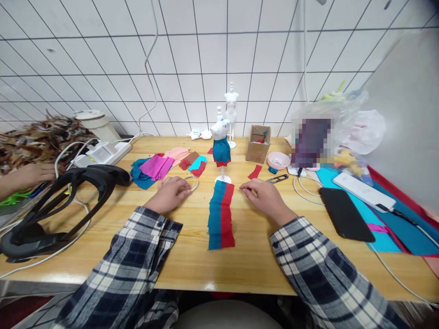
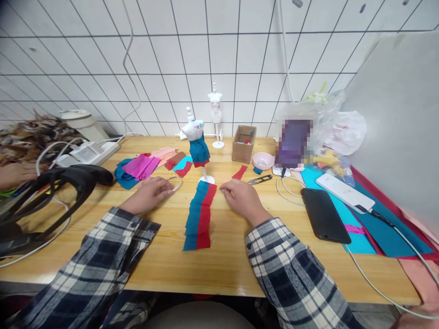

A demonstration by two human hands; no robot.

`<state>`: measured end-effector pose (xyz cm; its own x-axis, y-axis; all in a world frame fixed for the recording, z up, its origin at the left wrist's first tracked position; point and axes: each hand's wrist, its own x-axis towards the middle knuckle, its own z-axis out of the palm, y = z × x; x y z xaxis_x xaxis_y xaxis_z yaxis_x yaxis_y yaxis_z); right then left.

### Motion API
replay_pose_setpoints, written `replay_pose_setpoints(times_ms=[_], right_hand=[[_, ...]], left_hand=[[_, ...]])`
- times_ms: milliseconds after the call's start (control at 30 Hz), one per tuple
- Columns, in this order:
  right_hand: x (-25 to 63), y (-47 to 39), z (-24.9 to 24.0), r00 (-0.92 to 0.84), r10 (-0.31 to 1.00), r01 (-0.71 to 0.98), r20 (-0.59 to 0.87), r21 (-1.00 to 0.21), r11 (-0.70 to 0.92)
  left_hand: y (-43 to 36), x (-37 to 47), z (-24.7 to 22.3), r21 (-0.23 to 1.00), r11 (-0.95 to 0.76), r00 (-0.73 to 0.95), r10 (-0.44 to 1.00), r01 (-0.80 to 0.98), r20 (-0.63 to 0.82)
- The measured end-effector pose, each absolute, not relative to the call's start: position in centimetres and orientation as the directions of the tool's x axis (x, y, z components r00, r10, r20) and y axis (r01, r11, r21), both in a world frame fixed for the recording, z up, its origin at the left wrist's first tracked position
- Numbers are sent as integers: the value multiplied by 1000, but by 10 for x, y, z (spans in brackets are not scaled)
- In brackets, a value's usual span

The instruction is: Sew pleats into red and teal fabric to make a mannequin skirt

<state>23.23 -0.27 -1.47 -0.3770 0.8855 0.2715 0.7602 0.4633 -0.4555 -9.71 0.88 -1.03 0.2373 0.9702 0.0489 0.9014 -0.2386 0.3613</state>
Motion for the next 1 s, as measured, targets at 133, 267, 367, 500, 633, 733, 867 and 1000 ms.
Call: replay_pose_setpoints(times_ms=[133, 267, 367, 500, 633, 733, 867, 1000], right_hand=[[220, -12, -14, -315, 874, 652, 370, -584, 483], [200, -22, -18, -296, 871, 422, 391, -765, 487], [192, -25, -22, -326, 857, 354, 399, -789, 502], [192, -24, -23, -359, 849, 352, 389, -786, 509], [190, -27, -22, -350, 863, 308, 365, -825, 474], [186, -30, -21, -315, 895, 315, 317, -854, 414], [184, -32, -20, -291, 903, 294, 316, -868, 399], [187, -32, -18, -296, 899, 294, 324, -864, 409]], left_hand=[[-7, -55, -8, 727, -352, 380, 915, 589, 135], [-25, -17, -12, 779, -394, 463, 873, 487, 152], [-31, -7, -15, 758, -448, 509, 842, 473, 179], [-30, -9, -16, 723, -512, 565, 800, 463, 204], [-29, -10, -17, 703, -543, 556, 793, 459, 250], [-29, -9, -20, 635, -588, 538, 786, 501, 304], [-27, -10, -21, 486, -671, 591, 734, 560, 334], [-24, -12, -23, 410, -735, 644, 674, 540, 362]])
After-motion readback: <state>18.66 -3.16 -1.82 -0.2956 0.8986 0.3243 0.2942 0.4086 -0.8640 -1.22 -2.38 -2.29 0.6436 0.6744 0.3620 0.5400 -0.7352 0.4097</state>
